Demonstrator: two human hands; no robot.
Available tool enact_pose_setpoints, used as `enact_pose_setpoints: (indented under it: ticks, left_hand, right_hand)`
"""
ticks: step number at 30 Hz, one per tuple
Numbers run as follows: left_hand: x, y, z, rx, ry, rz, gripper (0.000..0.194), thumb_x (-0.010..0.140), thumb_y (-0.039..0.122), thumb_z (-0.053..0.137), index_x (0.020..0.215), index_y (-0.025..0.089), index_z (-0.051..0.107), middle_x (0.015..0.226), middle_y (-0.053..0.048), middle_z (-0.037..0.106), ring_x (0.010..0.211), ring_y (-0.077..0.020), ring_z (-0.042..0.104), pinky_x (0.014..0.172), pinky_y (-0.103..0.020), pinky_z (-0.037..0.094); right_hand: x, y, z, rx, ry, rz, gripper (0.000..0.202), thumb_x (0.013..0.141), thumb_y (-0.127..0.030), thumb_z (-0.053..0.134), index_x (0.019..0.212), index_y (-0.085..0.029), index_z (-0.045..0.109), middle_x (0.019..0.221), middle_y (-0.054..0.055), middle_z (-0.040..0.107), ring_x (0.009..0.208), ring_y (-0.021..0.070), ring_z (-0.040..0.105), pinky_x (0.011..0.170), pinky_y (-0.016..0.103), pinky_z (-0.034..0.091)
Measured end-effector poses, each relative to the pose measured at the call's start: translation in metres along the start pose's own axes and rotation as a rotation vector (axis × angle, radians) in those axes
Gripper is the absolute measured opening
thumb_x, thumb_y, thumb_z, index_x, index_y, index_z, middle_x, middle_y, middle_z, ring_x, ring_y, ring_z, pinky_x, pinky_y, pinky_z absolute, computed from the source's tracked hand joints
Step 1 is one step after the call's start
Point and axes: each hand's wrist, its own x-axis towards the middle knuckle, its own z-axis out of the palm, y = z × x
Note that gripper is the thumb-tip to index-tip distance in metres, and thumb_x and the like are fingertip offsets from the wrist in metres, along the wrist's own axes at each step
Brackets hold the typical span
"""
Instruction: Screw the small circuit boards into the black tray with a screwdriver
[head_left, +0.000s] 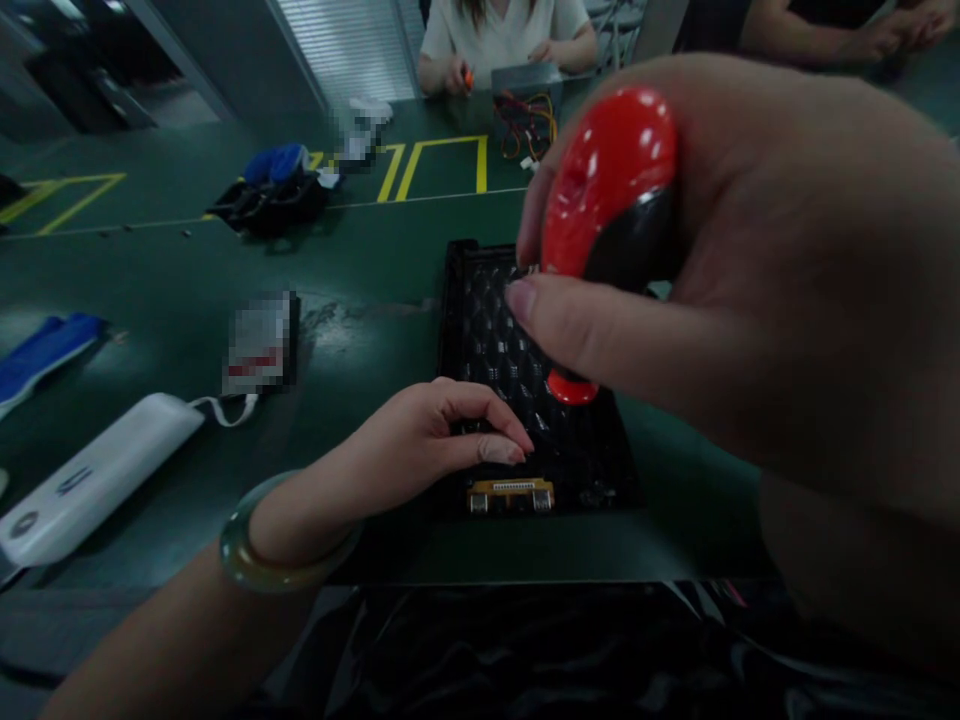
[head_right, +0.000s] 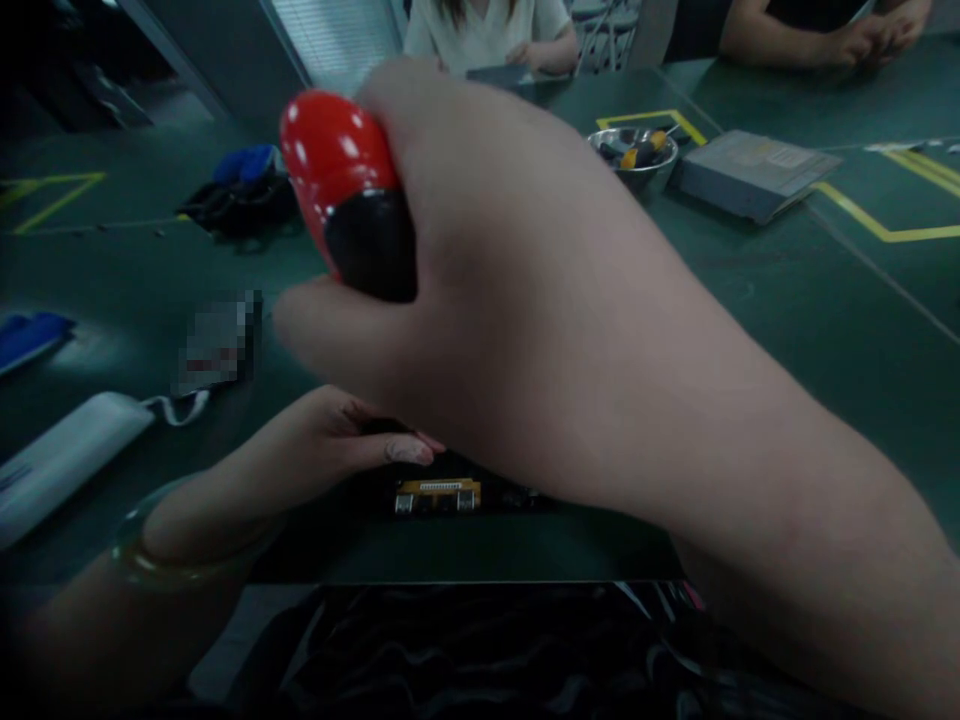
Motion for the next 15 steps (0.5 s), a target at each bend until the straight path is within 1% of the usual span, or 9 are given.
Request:
enact_pose_setpoints:
  ticks: [2, 5, 8, 11, 13, 15]
  left_hand:
    - [0.001, 0.002, 0.001, 0.079, -0.035, -0.006, 0.017, 0.091, 0.037, 0.069, 0.098, 0.023, 0.075, 0.096, 0.002, 0.076, 0.09, -0.0154, 0.07, 0.083, -0.024, 0.054]
    - [0.002, 0.008, 0.003, 0.229, -0.074, -0.018, 0.017, 0.094, 0.037, 0.063, 0.101, 0.024, 0.073, 0.096, 0.003, 0.075, 0.092, -0.0163, 0.068, 0.087, -0.026, 0.051]
    - [0.006, 0.013, 0.006, 0.348, -0.092, -0.035, 0.018, 0.095, 0.037, 0.06, 0.099, 0.026, 0.074, 0.098, 0.003, 0.074, 0.098, -0.0184, 0.065, 0.1, -0.032, 0.045]
    - [0.012, 0.016, 0.009, 0.436, -0.105, -0.055, 0.016, 0.093, 0.037, 0.062, 0.096, 0.028, 0.076, 0.107, 0.002, 0.072, 0.11, -0.0216, 0.061, 0.109, -0.038, 0.037]
    - [0.016, 0.017, 0.011, 0.512, -0.133, -0.061, 0.016, 0.092, 0.035, 0.063, 0.096, 0.028, 0.077, 0.109, 0.001, 0.07, 0.118, -0.0241, 0.056, 0.11, -0.039, 0.035]
    - [0.018, 0.017, 0.012, 0.593, -0.162, -0.051, 0.018, 0.092, 0.036, 0.062, 0.098, 0.028, 0.077, 0.107, 0.0, 0.07, 0.122, -0.0255, 0.053, 0.108, -0.038, 0.037]
  right_hand:
    - [0.0, 0.003, 0.003, 0.043, -0.056, -0.036, 0.011, 0.085, -0.032, 0.065, 0.08, -0.023, 0.06, 0.075, -0.004, 0.057, 0.065, 0.0129, 0.046, 0.06, 0.034, 0.032]
    - [0.001, 0.007, 0.008, 0.074, -0.057, -0.044, 0.017, 0.081, -0.035, 0.065, 0.076, -0.024, 0.055, 0.072, -0.002, 0.057, 0.061, 0.015, 0.046, 0.059, 0.036, 0.032]
    - [0.0, 0.01, 0.01, 0.056, -0.078, -0.043, 0.016, 0.079, -0.034, 0.065, 0.075, -0.025, 0.053, 0.07, 0.0, 0.058, 0.058, 0.0164, 0.046, 0.058, 0.036, 0.03]
    - [-0.001, 0.013, 0.01, 0.025, -0.14, -0.054, 0.012, 0.08, -0.036, 0.064, 0.077, -0.027, 0.056, 0.073, 0.001, 0.062, 0.06, 0.0185, 0.05, 0.057, 0.037, 0.031]
    - [-0.001, 0.014, 0.01, 0.021, -0.161, -0.063, 0.013, 0.079, -0.039, 0.065, 0.077, -0.029, 0.058, 0.075, 0.001, 0.064, 0.061, 0.0197, 0.052, 0.056, 0.038, 0.032]
    - [0.0, 0.014, 0.009, 0.028, -0.177, -0.053, 0.014, 0.077, -0.042, 0.066, 0.075, -0.03, 0.059, 0.074, 0.001, 0.064, 0.061, 0.0204, 0.052, 0.054, 0.039, 0.033]
